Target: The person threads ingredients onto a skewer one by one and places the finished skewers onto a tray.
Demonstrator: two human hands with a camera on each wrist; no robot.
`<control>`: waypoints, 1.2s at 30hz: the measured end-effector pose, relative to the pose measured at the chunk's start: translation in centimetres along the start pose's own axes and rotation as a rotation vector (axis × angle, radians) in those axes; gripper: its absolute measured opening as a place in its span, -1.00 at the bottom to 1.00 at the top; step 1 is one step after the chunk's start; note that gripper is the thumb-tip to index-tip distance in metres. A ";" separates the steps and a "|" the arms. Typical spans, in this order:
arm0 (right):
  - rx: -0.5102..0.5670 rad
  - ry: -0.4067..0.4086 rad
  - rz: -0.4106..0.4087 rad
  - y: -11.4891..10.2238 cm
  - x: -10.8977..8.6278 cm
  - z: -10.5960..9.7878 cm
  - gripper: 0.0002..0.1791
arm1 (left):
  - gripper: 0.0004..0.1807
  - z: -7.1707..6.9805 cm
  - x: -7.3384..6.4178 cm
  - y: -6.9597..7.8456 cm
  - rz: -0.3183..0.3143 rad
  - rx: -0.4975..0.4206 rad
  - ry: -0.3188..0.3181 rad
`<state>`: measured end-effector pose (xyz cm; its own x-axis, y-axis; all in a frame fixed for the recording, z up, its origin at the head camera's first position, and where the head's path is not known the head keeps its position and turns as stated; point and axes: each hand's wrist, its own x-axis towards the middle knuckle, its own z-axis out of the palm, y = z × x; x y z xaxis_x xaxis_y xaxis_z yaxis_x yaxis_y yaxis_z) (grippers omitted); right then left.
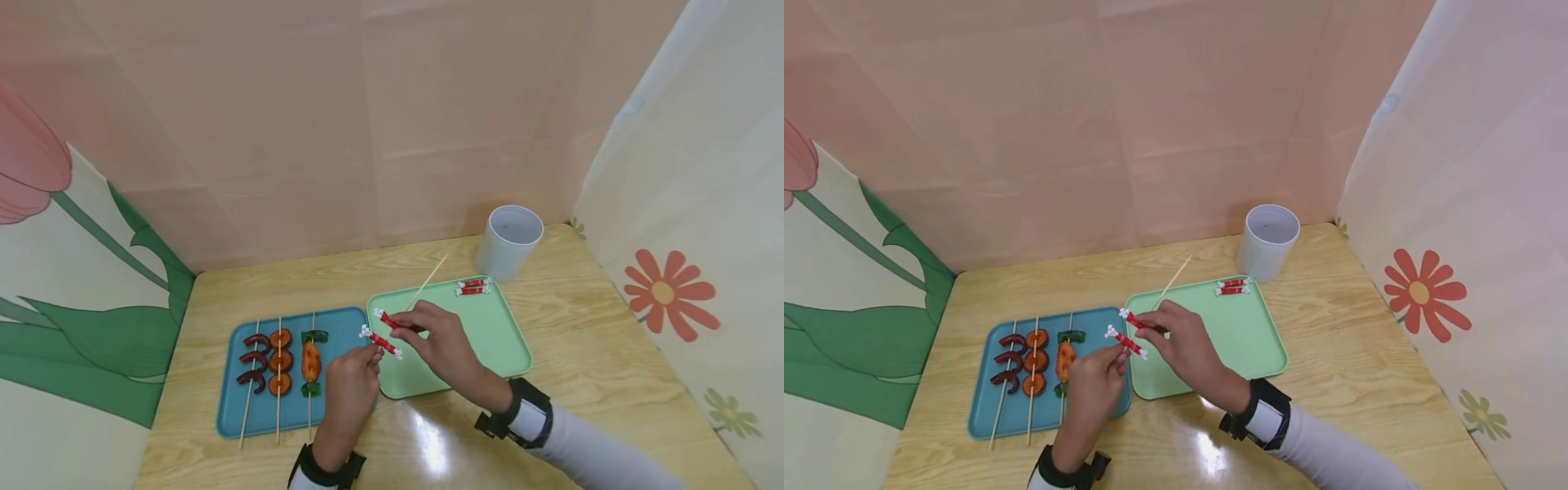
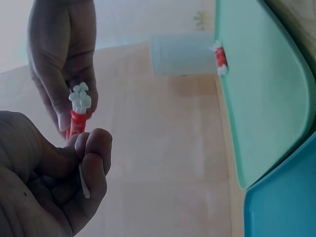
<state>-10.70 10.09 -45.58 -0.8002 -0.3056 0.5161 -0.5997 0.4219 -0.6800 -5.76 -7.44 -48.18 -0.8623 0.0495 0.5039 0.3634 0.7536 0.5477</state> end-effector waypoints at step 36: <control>-0.766 -0.291 0.180 21.8 -1.1 -4.9 -0.78 | -0.86 -1.4 -1.9 -3.1 -0.192 0.048 -0.005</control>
<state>-22.88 23.79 -58.44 -0.9166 -0.3422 0.2069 -0.3743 0.9162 -0.1433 -4.80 -10.78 -49.93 -0.9160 -0.0944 0.3899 0.1752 0.7801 0.6006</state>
